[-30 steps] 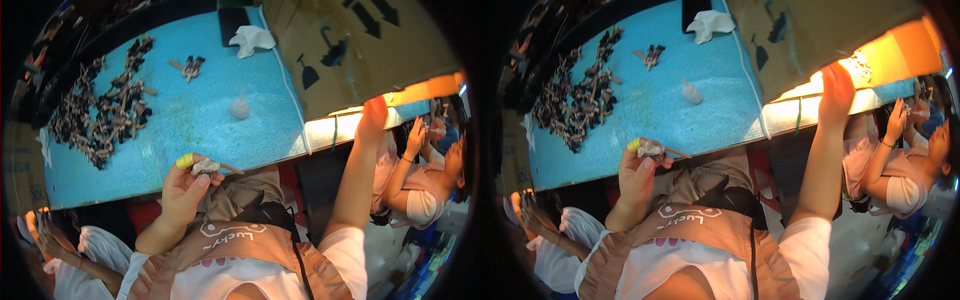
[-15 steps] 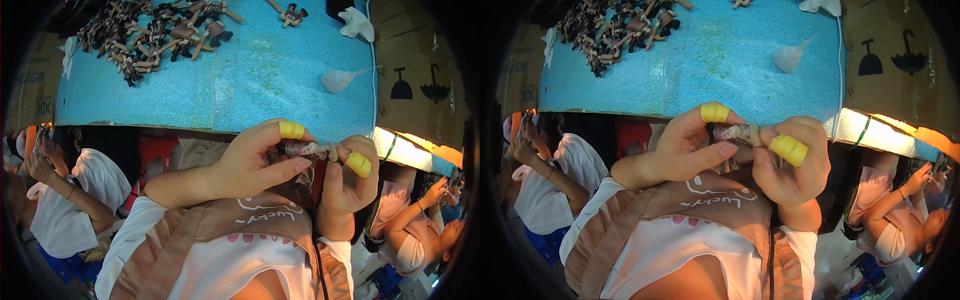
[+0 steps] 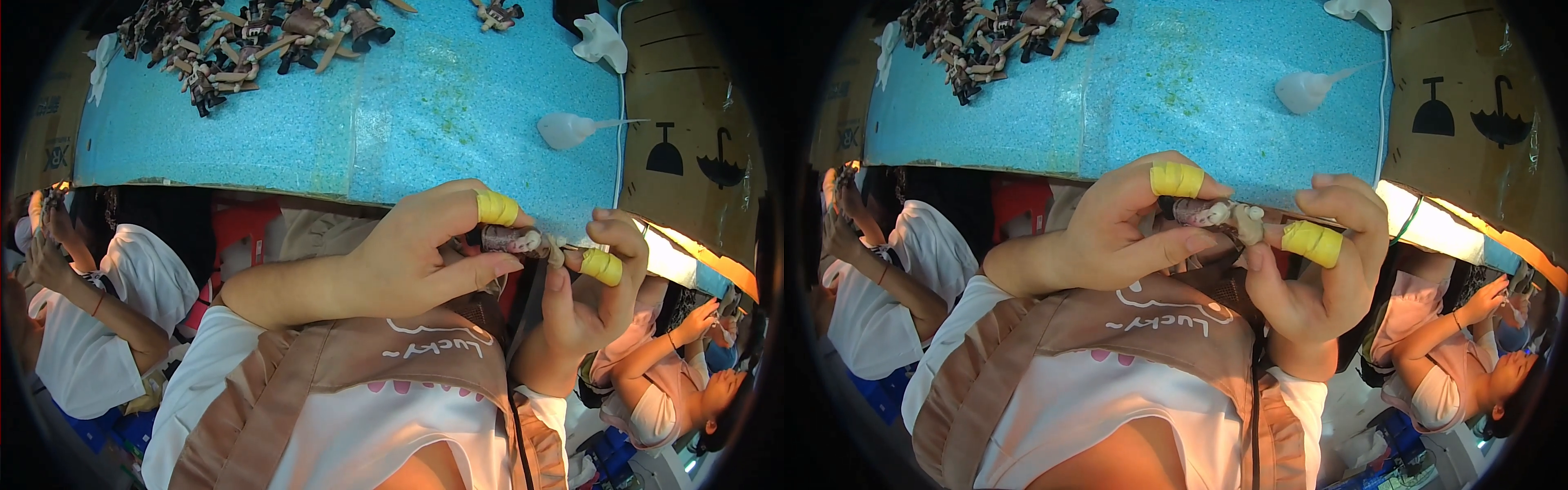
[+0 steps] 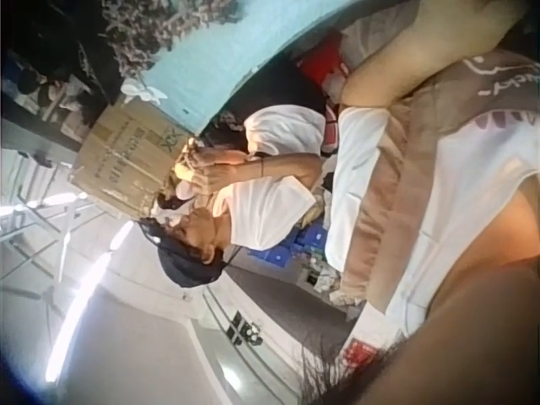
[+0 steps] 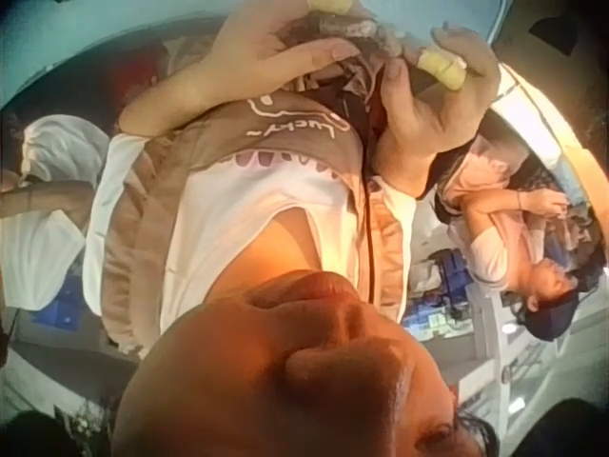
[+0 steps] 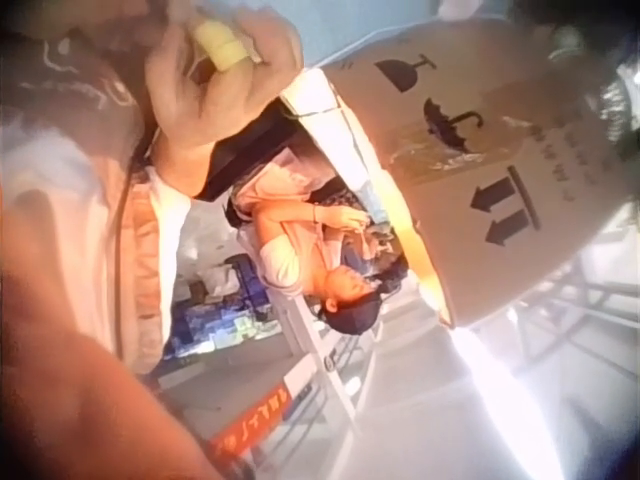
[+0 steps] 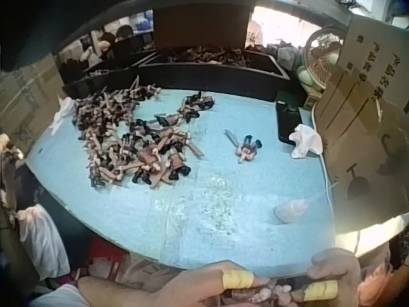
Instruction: The person assembles small figurines by applying glue from a bottle onto the parts and pressing the pieces together by hand.
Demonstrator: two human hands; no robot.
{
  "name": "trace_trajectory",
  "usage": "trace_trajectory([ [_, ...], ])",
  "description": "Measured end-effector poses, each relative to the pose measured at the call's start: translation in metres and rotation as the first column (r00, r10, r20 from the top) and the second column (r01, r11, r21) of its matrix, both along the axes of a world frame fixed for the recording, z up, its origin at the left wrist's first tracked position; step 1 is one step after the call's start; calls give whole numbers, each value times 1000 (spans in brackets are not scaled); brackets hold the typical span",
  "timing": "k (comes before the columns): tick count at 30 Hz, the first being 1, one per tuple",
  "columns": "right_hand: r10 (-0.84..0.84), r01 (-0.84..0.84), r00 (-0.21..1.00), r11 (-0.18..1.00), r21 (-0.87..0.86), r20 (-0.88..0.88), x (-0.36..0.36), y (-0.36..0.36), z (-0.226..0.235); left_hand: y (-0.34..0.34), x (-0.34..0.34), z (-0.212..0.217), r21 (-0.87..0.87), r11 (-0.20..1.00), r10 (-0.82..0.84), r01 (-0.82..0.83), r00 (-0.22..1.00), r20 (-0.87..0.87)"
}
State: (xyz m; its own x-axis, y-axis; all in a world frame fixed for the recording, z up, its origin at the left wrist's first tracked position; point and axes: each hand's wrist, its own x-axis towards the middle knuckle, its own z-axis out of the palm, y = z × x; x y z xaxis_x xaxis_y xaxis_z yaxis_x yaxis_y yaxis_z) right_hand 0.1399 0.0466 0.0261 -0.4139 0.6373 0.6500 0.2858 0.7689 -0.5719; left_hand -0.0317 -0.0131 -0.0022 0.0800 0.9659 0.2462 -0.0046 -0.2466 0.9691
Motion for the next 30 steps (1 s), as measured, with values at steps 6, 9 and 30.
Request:
trace_trajectory([
  [6, 56, -53, 996, 997, -52, 67, 4, 2, 1, 1, 1, 0, 49, 998, 41, -37, 996, -84],
  [9, -18, -1, 972, 997, 82, 236, 4, -3, 2, 1, 1, -1, 38, 998, 52, -48, 992, -115],
  [30, -78, 19, 962, 975, 223, 263, 5, -3, 0, 5, -3, 3, 71, 997, 52, -38, 978, -204],
])
